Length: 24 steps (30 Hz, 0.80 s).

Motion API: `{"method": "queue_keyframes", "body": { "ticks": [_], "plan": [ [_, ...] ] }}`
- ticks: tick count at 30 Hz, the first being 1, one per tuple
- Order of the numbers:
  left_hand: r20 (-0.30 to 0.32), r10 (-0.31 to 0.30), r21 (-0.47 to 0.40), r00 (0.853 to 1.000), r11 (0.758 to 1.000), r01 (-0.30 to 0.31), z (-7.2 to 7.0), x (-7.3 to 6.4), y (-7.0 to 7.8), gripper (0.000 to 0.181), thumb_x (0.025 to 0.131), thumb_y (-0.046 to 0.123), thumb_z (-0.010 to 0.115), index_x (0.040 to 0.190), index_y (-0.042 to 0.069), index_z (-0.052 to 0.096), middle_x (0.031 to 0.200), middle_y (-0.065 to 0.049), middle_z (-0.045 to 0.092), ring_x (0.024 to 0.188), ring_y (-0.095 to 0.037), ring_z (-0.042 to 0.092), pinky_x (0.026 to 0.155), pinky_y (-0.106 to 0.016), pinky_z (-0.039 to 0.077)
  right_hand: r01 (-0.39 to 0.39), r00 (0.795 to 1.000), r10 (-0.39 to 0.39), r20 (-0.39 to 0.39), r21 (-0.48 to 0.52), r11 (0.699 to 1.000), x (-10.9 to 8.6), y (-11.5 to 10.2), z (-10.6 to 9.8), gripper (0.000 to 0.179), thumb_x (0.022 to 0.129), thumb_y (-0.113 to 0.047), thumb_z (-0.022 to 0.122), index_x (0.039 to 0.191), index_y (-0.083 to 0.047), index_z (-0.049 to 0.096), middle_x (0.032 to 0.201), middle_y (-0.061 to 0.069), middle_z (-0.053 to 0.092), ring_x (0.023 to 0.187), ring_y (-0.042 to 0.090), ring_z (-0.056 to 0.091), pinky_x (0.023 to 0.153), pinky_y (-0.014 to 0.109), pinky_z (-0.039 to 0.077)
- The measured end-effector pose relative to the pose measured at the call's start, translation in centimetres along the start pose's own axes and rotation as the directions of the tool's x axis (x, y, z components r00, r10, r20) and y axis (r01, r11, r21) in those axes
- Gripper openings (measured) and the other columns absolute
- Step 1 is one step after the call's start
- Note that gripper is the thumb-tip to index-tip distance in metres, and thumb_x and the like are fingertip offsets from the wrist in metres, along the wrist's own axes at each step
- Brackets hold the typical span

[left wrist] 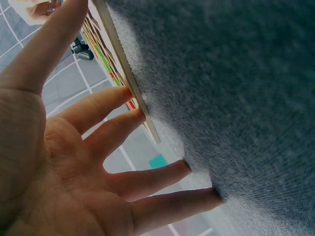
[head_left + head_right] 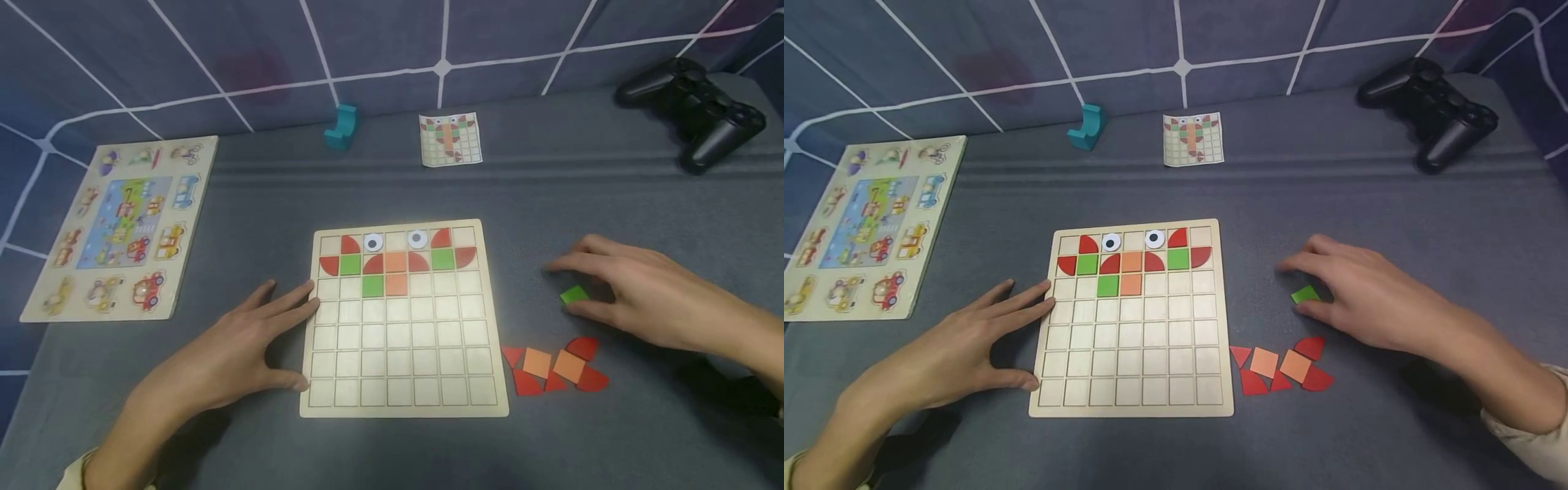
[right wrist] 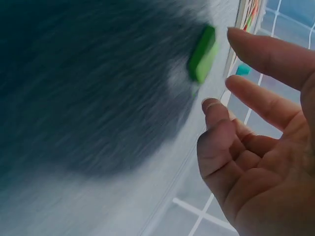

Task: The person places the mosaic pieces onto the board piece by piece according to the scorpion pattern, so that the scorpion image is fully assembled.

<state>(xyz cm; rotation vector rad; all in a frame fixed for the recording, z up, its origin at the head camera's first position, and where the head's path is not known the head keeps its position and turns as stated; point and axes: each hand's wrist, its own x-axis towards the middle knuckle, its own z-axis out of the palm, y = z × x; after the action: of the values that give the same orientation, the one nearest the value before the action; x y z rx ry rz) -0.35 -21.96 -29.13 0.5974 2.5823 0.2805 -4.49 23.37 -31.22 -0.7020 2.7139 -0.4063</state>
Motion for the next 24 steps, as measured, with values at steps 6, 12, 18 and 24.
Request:
{"method": "queue_keyframes", "body": {
  "ticks": [6, 12, 18, 24],
  "plan": [
    [0.008, -0.016, 0.0, 1.0, 1.0, 0.016, -0.1, -0.1, 0.1, 0.103, 0.063, 0.061, 0.084, 0.15, 0.02, 0.046, 0.16, 0.0, 0.029, 0.138, -0.056, 0.023, 0.094, -0.074, 0.034, 0.012, 0.999, -0.014, -0.029, -0.04, 0.999, -1.2, 1.6, 0.6, 0.049, 0.071, -0.024, 0.09, 0.115, -0.012, 0.071, 0.103, -0.001, 0.056, 0.077, 0.011, 0.05, 0.063, 0.035, 0.044],
    [0.006, -0.022, 0.007, 1.0, 1.0, 0.022, 0.0, -0.2, 0.2, 0.103, 0.063, 0.061, 0.084, 0.15, 0.02, 0.046, 0.16, -0.001, 0.029, 0.137, -0.057, 0.024, 0.094, -0.074, 0.033, 0.01, 0.998, -0.013, -0.056, -0.047, 0.999, -1.5, 1.9, 0.9, 0.039, 0.069, -0.023, 0.092, 0.101, -0.017, 0.072, 0.099, -0.002, 0.054, 0.075, 0.011, 0.05, 0.063, 0.035, 0.044],
    [0.001, -0.016, 0.001, 1.0, 1.0, 0.016, 0.0, -0.2, 0.2, 0.103, 0.063, 0.061, 0.084, 0.149, 0.02, 0.046, 0.161, 0.0, 0.028, 0.138, -0.056, 0.023, 0.096, -0.074, 0.032, 0.008, 0.999, -0.011, -0.049, -0.062, 0.998, -1.7, 1.9, 0.9, 0.037, 0.071, -0.028, 0.09, 0.1, -0.017, 0.071, 0.1, -0.001, 0.053, 0.073, 0.01, 0.048, 0.061, 0.033, 0.044],
    [0.016, -0.026, 0.003, 1.0, 1.0, 0.025, -0.2, 0.0, 0.3, 0.104, 0.063, 0.064, 0.082, 0.149, 0.02, 0.046, 0.161, 0.0, 0.027, 0.138, -0.056, 0.022, 0.095, -0.074, 0.033, 0.034, 0.996, -0.04, -0.075, -0.08, 0.996, -2.0, 1.9, 1.0, 0.035, 0.072, -0.026, 0.09, 0.1, -0.018, 0.07, 0.1, -0.002, 0.053, 0.073, 0.008, 0.048, 0.061, 0.033, 0.046]
  ]
}}
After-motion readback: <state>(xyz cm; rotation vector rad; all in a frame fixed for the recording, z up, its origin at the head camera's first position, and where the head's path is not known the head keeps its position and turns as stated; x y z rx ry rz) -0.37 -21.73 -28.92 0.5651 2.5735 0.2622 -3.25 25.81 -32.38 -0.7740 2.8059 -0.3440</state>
